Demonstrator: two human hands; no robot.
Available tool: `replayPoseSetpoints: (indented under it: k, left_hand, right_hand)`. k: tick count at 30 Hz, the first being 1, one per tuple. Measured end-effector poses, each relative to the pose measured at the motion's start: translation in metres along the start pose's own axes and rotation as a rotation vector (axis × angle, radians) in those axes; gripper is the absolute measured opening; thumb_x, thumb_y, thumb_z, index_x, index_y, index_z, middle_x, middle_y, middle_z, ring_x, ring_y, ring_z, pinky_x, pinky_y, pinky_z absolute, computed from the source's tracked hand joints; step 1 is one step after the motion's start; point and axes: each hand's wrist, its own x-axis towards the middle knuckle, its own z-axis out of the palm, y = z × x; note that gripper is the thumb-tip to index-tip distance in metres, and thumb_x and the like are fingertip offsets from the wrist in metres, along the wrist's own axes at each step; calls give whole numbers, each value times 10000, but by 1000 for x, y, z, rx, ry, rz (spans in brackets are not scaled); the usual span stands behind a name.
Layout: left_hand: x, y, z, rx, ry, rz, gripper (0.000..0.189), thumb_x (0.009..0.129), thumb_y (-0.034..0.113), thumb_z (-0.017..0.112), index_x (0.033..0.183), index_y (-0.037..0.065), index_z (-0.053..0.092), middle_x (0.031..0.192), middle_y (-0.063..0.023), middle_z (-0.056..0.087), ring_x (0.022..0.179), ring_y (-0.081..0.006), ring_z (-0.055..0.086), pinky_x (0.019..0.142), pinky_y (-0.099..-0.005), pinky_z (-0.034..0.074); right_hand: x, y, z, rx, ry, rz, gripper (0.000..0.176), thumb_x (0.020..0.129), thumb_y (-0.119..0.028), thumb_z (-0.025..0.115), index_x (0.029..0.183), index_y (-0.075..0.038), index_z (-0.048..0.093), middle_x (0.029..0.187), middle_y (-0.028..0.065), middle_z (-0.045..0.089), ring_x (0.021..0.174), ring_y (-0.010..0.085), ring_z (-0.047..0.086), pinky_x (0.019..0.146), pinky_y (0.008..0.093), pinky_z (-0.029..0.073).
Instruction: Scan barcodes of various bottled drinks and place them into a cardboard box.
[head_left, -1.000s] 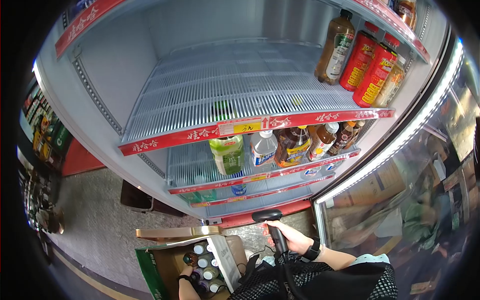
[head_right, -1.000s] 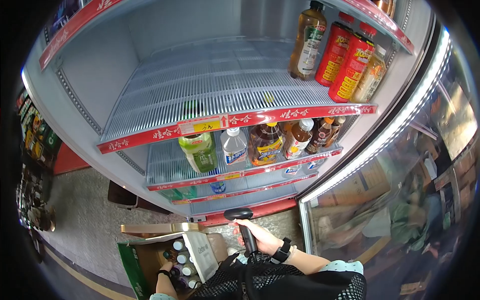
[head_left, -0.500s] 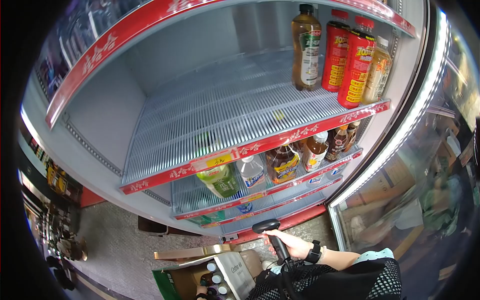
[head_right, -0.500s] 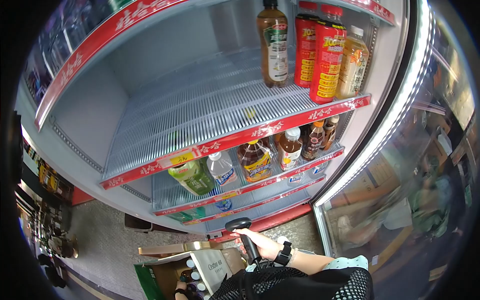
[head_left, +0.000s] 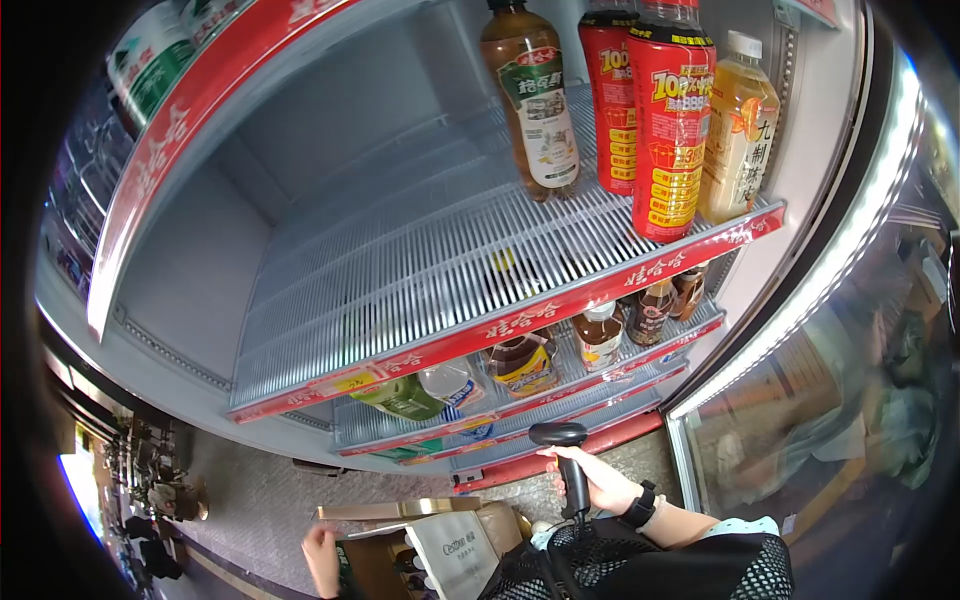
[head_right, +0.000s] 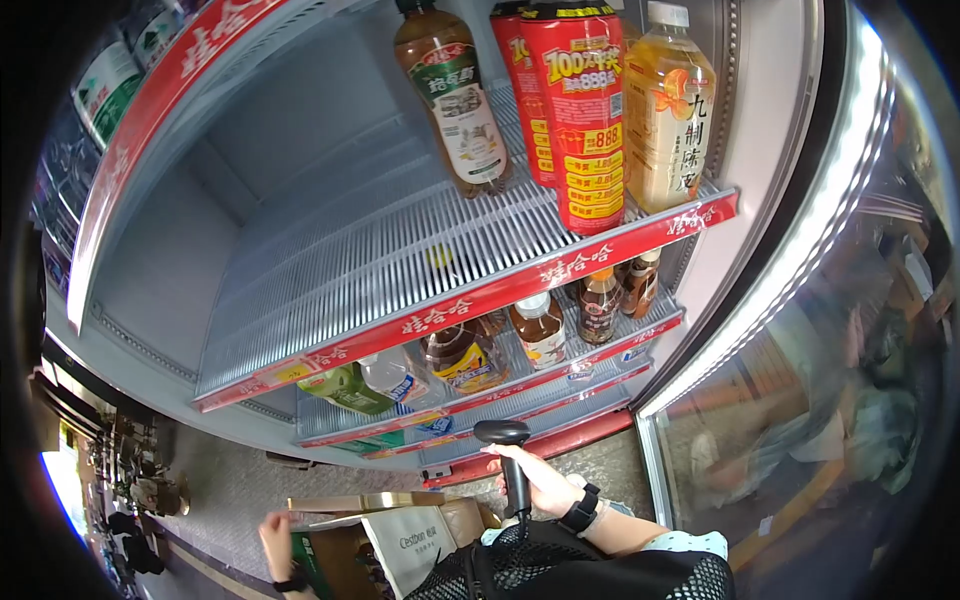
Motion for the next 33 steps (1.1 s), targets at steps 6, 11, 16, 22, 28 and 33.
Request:
replayPoseSetpoints:
  k: [6, 11, 16, 22, 28, 33]
  left_hand:
    - [42, 240, 9, -265, -285, 820, 135, 788, 121, 524, 771, 1, 583, 922, -159, 621, 942, -294, 568, 886, -422, 384]
    - [108, 351, 75, -315, -293, 698, 553, 763, 184, 596, 1220, -1, 346, 1276, -191, 360, 1171, -283, 387, 960, -389, 333]
    - [171, 415, 141, -346, -145, 529, 797, 715, 335, 679, 1302, 15, 245, 1307, -122, 360, 1207, -266, 354, 935, -380, 363]
    - [179, 446, 155, -370, -334, 633, 502, 740, 340, 654, 1127, 58, 503, 1053, -69, 585, 1014, -200, 531, 808, -398, 452]
    - [164, 431, 138, -517, -281, 602, 299, 707, 222, 688, 943, 51, 623, 911, -86, 633, 844, -173, 608, 679, -298, 502]
    - [144, 408, 110, -489, -387, 569, 286, 776, 201, 608, 1012, 40, 587, 999, -70, 603, 914, -176, 577, 740, -322, 476]
  right_hand:
    - [-20, -32, -16, 32, 12, -80, 297, 836, -280, 541, 1030, -56, 519, 786, 20, 532, 590, 117, 519, 552, 249, 449]
    - [-36, -48, -30, 42, -28, -175, 320, 850, -262, 520, 1081, -42, 494, 800, 34, 523, 593, 121, 517, 561, 250, 447]
    - [-51, -54, -50, 70, -5, -265, 335, 864, -241, 500, 1136, -46, 473, 805, 45, 522, 587, 130, 518, 558, 261, 447]
    - [-67, -58, -61, 69, 42, -287, 348, 866, -236, 474, 1148, -35, 441, 816, 56, 493, 571, 158, 498, 562, 298, 426]
    - [-75, -61, -66, 115, 47, -316, 315, 852, -215, 513, 1115, -47, 473, 791, 50, 521, 592, 134, 521, 555, 279, 447]
    - [-76, -67, -63, 95, 44, -329, 287, 862, -205, 489, 1094, -39, 467, 767, 51, 504, 582, 140, 510, 552, 282, 439]
